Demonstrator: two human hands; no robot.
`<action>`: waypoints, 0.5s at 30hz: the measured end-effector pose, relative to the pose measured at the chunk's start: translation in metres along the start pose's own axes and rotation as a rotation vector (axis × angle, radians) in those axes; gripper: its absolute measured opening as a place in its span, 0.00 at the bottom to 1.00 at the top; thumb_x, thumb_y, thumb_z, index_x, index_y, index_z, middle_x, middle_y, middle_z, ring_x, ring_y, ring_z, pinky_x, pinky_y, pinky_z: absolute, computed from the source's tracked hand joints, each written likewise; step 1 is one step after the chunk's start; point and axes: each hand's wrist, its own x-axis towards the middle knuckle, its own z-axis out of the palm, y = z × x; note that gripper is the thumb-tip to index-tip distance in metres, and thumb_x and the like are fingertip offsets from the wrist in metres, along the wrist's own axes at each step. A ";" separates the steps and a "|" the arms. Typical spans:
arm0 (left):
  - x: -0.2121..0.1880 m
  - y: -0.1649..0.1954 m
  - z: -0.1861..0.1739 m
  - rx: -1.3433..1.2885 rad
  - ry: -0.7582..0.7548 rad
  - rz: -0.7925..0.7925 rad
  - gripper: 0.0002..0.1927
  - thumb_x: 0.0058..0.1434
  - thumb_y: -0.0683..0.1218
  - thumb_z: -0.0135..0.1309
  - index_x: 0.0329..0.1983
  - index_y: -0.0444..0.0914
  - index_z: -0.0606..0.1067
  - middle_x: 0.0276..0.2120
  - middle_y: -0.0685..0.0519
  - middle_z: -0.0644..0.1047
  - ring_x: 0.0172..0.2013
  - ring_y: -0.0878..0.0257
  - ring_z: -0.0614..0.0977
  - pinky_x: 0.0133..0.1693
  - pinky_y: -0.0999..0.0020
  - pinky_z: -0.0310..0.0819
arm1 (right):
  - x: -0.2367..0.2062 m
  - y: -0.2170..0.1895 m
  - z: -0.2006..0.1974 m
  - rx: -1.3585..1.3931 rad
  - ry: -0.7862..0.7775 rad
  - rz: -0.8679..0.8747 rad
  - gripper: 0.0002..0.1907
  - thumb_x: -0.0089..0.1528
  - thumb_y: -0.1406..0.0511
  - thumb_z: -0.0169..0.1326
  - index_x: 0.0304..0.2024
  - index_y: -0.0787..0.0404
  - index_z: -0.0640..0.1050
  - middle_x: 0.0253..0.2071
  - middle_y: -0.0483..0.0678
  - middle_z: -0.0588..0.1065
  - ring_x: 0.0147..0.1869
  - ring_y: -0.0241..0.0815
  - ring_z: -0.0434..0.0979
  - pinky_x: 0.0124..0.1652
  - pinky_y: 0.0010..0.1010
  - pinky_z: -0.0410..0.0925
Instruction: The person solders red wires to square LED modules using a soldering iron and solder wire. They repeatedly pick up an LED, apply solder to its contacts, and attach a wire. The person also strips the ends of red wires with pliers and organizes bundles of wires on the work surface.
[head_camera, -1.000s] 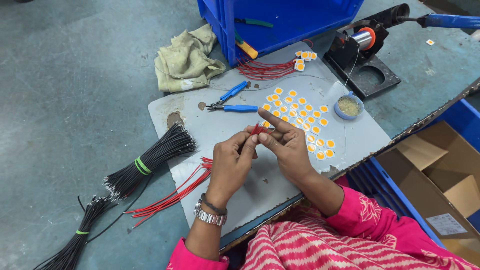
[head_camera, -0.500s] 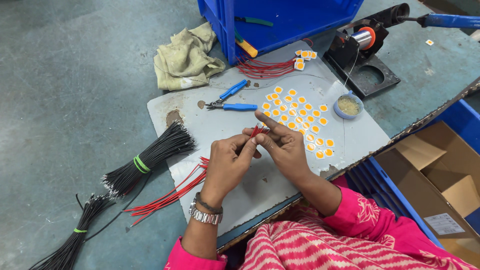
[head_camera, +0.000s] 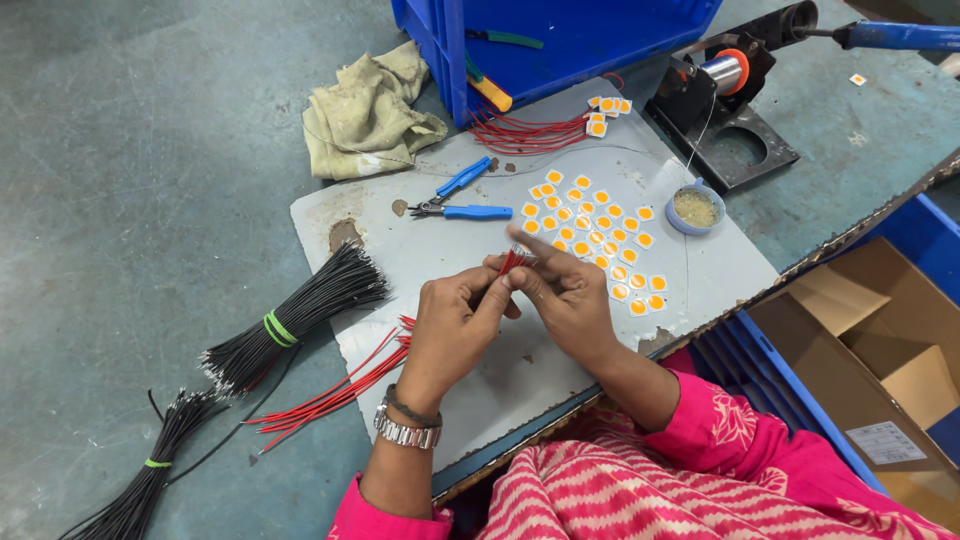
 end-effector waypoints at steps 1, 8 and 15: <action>0.000 -0.001 0.000 -0.012 0.001 0.004 0.15 0.67 0.48 0.54 0.31 0.33 0.82 0.18 0.52 0.80 0.17 0.71 0.73 0.22 0.72 0.67 | 0.000 0.000 0.000 0.002 -0.012 -0.016 0.22 0.69 0.68 0.55 0.65 0.69 0.72 0.51 0.56 0.82 0.53 0.36 0.82 0.53 0.28 0.75; 0.000 -0.001 0.003 -0.023 0.038 0.051 0.14 0.67 0.46 0.54 0.29 0.33 0.81 0.19 0.53 0.81 0.18 0.73 0.72 0.22 0.72 0.65 | 0.002 -0.001 -0.002 -0.165 -0.012 -0.073 0.18 0.69 0.69 0.55 0.60 0.69 0.76 0.49 0.55 0.83 0.51 0.37 0.84 0.51 0.28 0.77; 0.000 0.000 0.007 -0.095 0.014 -0.012 0.12 0.66 0.46 0.53 0.31 0.33 0.80 0.21 0.56 0.81 0.18 0.74 0.76 0.22 0.74 0.69 | -0.001 0.004 -0.003 -0.115 0.026 -0.089 0.11 0.70 0.70 0.55 0.53 0.71 0.79 0.49 0.56 0.83 0.52 0.40 0.84 0.52 0.29 0.77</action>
